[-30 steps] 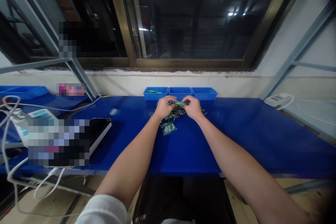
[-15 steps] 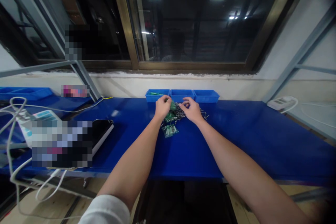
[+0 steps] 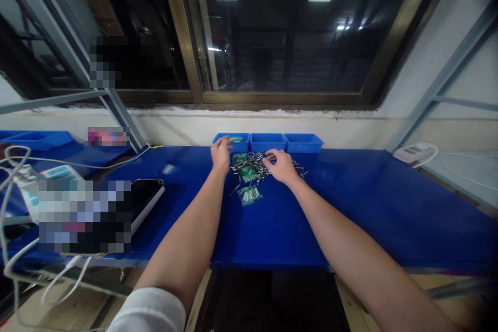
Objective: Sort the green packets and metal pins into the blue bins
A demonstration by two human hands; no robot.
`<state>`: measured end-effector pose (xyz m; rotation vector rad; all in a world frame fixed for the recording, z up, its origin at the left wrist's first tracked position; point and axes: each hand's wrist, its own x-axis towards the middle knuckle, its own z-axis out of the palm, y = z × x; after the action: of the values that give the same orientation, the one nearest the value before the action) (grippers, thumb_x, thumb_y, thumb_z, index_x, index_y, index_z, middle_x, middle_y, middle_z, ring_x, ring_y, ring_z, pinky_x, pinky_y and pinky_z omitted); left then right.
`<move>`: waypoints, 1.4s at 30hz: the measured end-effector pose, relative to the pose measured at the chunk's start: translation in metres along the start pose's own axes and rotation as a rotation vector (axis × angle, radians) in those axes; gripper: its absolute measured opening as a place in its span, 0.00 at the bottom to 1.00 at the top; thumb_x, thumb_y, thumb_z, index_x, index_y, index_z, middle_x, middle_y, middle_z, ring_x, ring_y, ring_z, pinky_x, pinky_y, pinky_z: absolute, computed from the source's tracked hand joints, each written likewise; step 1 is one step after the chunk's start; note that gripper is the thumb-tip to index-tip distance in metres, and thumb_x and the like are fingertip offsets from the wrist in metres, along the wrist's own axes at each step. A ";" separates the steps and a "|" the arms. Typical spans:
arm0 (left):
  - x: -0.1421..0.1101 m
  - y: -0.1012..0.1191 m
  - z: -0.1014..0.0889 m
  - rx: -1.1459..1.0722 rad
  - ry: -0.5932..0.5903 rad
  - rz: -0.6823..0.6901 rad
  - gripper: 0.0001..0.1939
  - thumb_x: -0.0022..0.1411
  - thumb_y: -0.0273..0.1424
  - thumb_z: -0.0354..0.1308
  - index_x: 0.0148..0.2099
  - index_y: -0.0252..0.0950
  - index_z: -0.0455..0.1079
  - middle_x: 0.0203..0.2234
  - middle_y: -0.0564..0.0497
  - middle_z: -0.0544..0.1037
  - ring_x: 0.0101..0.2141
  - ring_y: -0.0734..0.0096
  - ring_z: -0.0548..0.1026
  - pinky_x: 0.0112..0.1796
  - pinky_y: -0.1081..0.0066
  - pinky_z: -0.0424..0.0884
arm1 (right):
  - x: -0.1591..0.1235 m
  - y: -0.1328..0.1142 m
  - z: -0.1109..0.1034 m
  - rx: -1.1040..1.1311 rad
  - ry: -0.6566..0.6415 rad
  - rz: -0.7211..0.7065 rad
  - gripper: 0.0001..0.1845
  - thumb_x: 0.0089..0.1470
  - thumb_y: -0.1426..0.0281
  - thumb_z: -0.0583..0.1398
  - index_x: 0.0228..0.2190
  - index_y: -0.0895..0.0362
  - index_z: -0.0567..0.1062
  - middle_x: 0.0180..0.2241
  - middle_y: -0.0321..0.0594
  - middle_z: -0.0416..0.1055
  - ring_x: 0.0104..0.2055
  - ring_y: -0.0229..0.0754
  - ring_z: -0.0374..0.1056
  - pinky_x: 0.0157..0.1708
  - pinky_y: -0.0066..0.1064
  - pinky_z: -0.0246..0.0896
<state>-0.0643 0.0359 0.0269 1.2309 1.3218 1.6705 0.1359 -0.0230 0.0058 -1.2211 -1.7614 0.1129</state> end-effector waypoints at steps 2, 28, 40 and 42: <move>-0.001 0.000 0.002 -0.097 -0.094 -0.031 0.29 0.51 0.34 0.53 0.57 0.35 0.64 0.37 0.48 0.76 0.33 0.69 0.75 0.26 0.76 0.65 | 0.000 -0.001 -0.001 -0.018 -0.012 -0.005 0.09 0.48 0.68 0.60 0.34 0.55 0.74 0.29 0.38 0.74 0.37 0.43 0.68 0.41 0.36 0.62; -0.029 0.034 -0.002 1.081 -0.598 0.105 0.11 0.48 0.27 0.58 0.35 0.36 0.77 0.34 0.44 0.80 0.38 0.61 0.76 0.38 0.73 0.69 | -0.001 0.016 -0.004 -0.243 -0.135 0.076 0.12 0.50 0.65 0.59 0.36 0.56 0.76 0.38 0.42 0.74 0.43 0.48 0.62 0.46 0.39 0.57; -0.036 0.039 -0.001 1.126 -0.696 0.059 0.18 0.41 0.45 0.65 0.29 0.36 0.75 0.28 0.45 0.78 0.33 0.60 0.76 0.33 0.69 0.69 | -0.002 0.013 -0.004 -0.233 -0.140 0.069 0.10 0.49 0.66 0.59 0.34 0.56 0.75 0.36 0.42 0.73 0.42 0.48 0.61 0.45 0.39 0.56; -0.036 0.038 -0.001 1.108 -0.728 0.065 0.20 0.37 0.49 0.65 0.26 0.37 0.74 0.26 0.45 0.78 0.31 0.58 0.76 0.31 0.68 0.69 | -0.002 0.012 -0.004 -0.236 -0.142 0.068 0.10 0.49 0.65 0.60 0.34 0.56 0.75 0.36 0.42 0.73 0.42 0.48 0.61 0.44 0.39 0.56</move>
<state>-0.0517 -0.0071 0.0541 2.1987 1.7047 0.2679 0.1467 -0.0203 -0.0003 -1.4741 -1.8966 0.0322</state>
